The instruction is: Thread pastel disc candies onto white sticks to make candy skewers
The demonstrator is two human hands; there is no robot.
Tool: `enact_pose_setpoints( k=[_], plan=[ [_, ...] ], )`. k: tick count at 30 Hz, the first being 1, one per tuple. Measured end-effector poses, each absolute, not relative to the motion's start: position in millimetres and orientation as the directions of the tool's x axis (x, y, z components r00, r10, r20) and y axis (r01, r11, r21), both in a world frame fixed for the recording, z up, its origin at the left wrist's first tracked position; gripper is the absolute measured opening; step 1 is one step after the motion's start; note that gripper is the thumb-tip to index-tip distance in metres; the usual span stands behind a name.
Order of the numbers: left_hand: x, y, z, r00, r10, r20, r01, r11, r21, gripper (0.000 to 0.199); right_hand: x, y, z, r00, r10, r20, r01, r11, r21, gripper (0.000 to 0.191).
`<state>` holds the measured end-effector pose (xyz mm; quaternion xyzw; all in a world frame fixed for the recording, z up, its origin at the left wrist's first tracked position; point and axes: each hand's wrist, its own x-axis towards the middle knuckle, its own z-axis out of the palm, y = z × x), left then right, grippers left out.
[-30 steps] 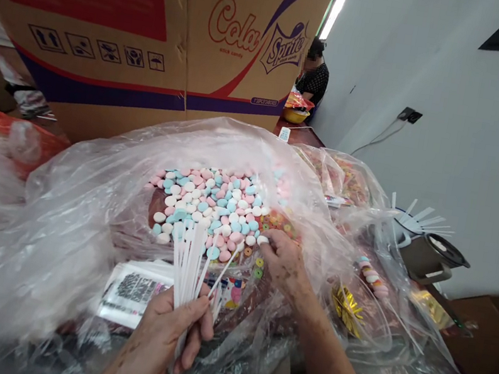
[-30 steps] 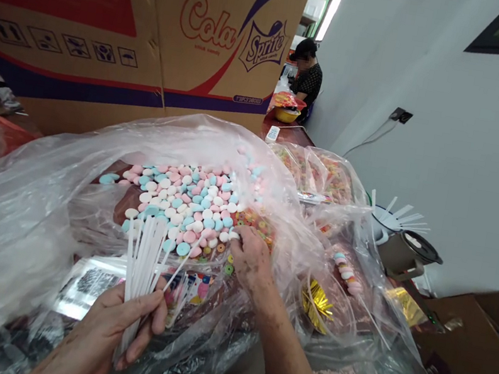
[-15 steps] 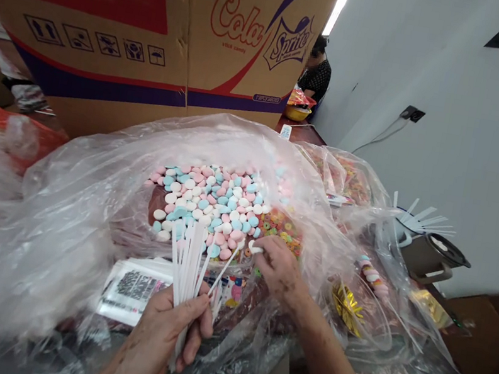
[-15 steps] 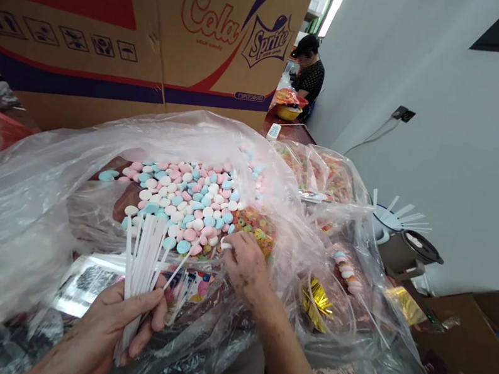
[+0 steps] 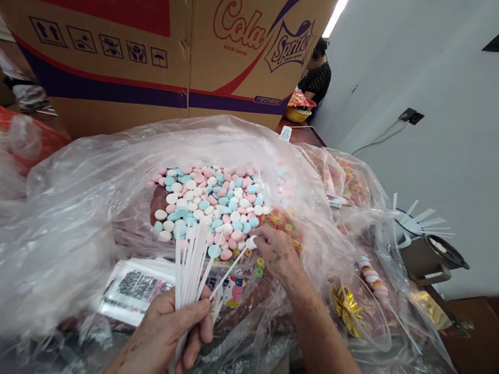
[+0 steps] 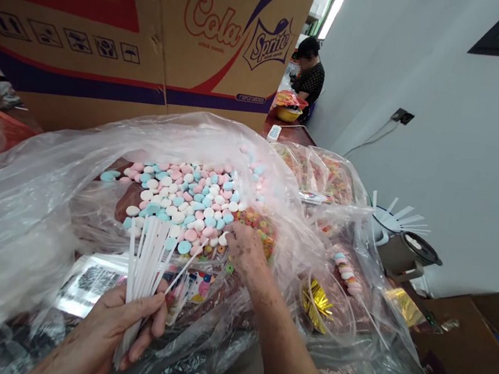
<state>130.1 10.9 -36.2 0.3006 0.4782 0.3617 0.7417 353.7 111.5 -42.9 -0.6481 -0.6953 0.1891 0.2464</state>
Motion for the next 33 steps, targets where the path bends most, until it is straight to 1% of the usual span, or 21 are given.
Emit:
enact_pose_setpoints(
  k=[4, 9, 12, 15, 18, 21, 22, 24, 26, 28, 30, 33],
  plan=[
    [128.9, 9.0, -35.5, 0.296, 0.820, -0.490, -0.240, 0.560, 0.793, 0.036, 350.5, 114.6, -39.6, -0.148, 0.988, 0.044, 0.830, 0.148, -0.538, 0.020],
    [129.8, 9.3, -35.0, 0.305, 0.808, -0.505, -0.226, 0.576, 0.785, 0.037, 351.8, 119.9, -39.2, -0.201, 0.980, -0.004, 0.838, 0.170, -0.518, 0.022],
    [130.0, 10.2, -35.0, 0.296, 0.815, -0.498, -0.231, 0.567, 0.790, 0.037, 352.8, 119.5, -38.2, -0.206, 0.978, -0.011, 0.816, 0.166, -0.553, 0.021],
    [129.0, 10.0, -34.4, 0.288, 0.822, -0.491, -0.235, 0.558, 0.796, 0.037, 351.8, 113.2, -39.0, -0.185, 0.983, 0.015, 0.757, 0.152, -0.635, 0.015],
    [127.9, 10.2, -34.7, 0.274, 0.826, -0.492, -0.219, 0.552, 0.805, 0.037, 349.0, 102.6, -44.6, -0.129, 0.990, 0.051, 0.657, 0.124, -0.744, 0.016],
    [127.6, 12.5, -37.5, 0.237, 0.836, -0.496, -0.171, 0.538, 0.825, 0.038, 346.9, 91.4, -52.4, -0.032, 0.997, 0.077, 0.495, 0.082, -0.865, 0.012],
    [127.5, 13.7, -38.8, 0.234, 0.840, -0.490, -0.141, 0.528, 0.837, 0.038, 346.6, 87.8, -54.6, 0.001, 0.997, 0.081, 0.424, 0.073, -0.903, 0.016],
    [127.4, 16.3, -41.0, 0.232, 0.859, -0.456, -0.068, 0.482, 0.873, 0.036, 346.5, 80.6, -57.4, 0.052, 0.995, 0.081, 0.274, 0.064, -0.960, 0.030],
    [127.3, 18.5, -42.3, 0.221, 0.887, -0.406, -0.001, 0.417, 0.909, 0.033, 346.3, 73.7, -58.2, 0.090, 0.993, 0.070, 0.144, 0.057, -0.988, 0.036],
    [127.5, 20.0, -42.9, 0.193, 0.910, -0.367, 0.044, 0.365, 0.930, 0.029, 345.3, 67.8, -58.0, 0.123, 0.990, 0.062, 0.047, 0.056, -0.997, 0.034],
    [127.9, 21.0, -43.6, 0.173, 0.921, -0.350, 0.055, 0.346, 0.937, 0.026, 343.4, 63.7, -57.8, 0.155, 0.986, 0.065, -0.023, 0.069, -0.997, 0.032],
    [128.3, 21.2, -45.2, 0.166, 0.927, -0.336, 0.039, 0.335, 0.942, 0.022, 339.7, 60.9, -59.2, 0.196, 0.977, 0.087, -0.078, 0.104, -0.991, 0.032]
  ],
)
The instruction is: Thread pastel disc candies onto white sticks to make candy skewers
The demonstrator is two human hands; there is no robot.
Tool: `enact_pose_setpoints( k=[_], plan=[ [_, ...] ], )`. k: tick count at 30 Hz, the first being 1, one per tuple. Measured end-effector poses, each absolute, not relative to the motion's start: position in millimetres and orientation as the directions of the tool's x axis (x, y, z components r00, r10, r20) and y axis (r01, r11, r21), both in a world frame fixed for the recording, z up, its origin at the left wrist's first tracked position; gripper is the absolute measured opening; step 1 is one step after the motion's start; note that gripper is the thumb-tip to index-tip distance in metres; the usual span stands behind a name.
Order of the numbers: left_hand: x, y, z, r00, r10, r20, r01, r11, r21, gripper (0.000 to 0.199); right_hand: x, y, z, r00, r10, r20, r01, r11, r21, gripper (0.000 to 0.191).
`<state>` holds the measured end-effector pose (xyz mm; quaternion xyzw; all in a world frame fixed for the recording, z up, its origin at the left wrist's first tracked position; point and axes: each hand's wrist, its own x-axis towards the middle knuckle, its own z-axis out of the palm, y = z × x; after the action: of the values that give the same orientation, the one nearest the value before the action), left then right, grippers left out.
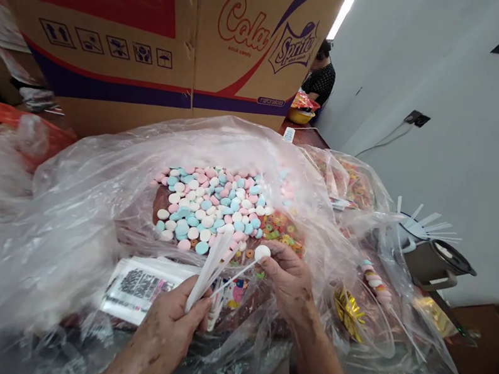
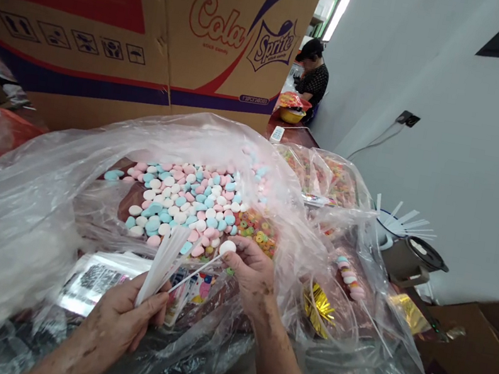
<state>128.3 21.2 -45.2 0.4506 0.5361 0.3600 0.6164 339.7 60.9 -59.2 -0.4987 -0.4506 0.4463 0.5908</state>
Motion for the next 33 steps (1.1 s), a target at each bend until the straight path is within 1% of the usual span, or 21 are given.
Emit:
enact_pose_setpoints(
  k=[3, 6, 7, 9, 11, 12, 15, 21, 25, 27, 29, 33],
  plan=[
    [128.3, 20.3, -46.6, 0.170, 0.931, -0.323, 0.045, 0.320, 0.946, 0.019, 336.5, 59.2, -62.4, 0.222, 0.967, 0.122, -0.078, 0.142, -0.987, 0.030],
    [128.1, 19.4, -47.7, 0.163, 0.943, -0.289, 0.099, 0.276, 0.956, 0.016, 335.0, 56.0, -63.7, 0.245, 0.957, 0.157, -0.043, 0.172, -0.984, 0.025],
    [127.9, 19.2, -48.0, 0.156, 0.949, -0.273, 0.114, 0.257, 0.960, 0.015, 335.2, 54.5, -62.9, 0.247, 0.950, 0.191, 0.006, 0.195, -0.981, 0.024],
    [127.6, 18.9, -48.7, 0.146, 0.961, -0.236, 0.132, 0.218, 0.967, 0.014, 336.1, 51.5, -59.7, 0.223, 0.925, 0.307, 0.180, 0.270, -0.946, 0.023],
    [127.6, 18.4, -49.3, 0.126, 0.973, -0.193, 0.152, 0.174, 0.973, 0.014, 337.5, 48.7, -55.5, 0.160, 0.883, 0.441, 0.374, 0.359, -0.855, 0.024],
    [127.9, 17.9, -49.8, 0.122, 0.977, -0.175, 0.166, 0.154, 0.974, 0.014, 338.0, 47.6, -53.8, 0.127, 0.863, 0.489, 0.443, 0.392, -0.806, 0.024],
    [129.4, 15.6, -53.2, 0.107, 0.983, -0.150, 0.197, 0.127, 0.972, 0.016, 338.1, 44.8, -52.5, 0.062, 0.836, 0.545, 0.526, 0.437, -0.730, 0.027],
    [131.7, 8.2, -71.6, 0.055, 0.983, -0.174, 0.171, 0.162, 0.972, 0.019, 329.0, 37.1, -60.0, 0.039, 0.805, 0.592, 0.578, 0.465, -0.670, 0.032],
    [132.8, 3.2, -76.8, 0.016, 0.987, -0.162, 0.168, 0.157, 0.973, 0.018, 317.1, 27.3, -65.1, 0.022, 0.787, 0.617, 0.618, 0.474, -0.627, 0.042],
    [134.5, 1.0, -74.2, 0.009, 0.984, -0.178, 0.167, 0.174, 0.971, 0.020, 308.7, 21.5, -68.5, 0.045, 0.783, 0.621, 0.623, 0.464, -0.630, 0.048],
    [136.5, 0.6, -70.6, 0.019, 0.982, -0.190, 0.153, 0.185, 0.971, 0.021, 300.1, 15.8, -71.5, 0.045, 0.790, 0.611, 0.594, 0.471, -0.652, 0.053],
    [138.8, 8.5, -68.9, 0.034, 0.983, -0.182, 0.131, 0.177, 0.976, 0.021, 288.7, 6.0, -71.4, -0.060, 0.815, 0.576, 0.469, 0.533, -0.704, 0.056]
  ],
)
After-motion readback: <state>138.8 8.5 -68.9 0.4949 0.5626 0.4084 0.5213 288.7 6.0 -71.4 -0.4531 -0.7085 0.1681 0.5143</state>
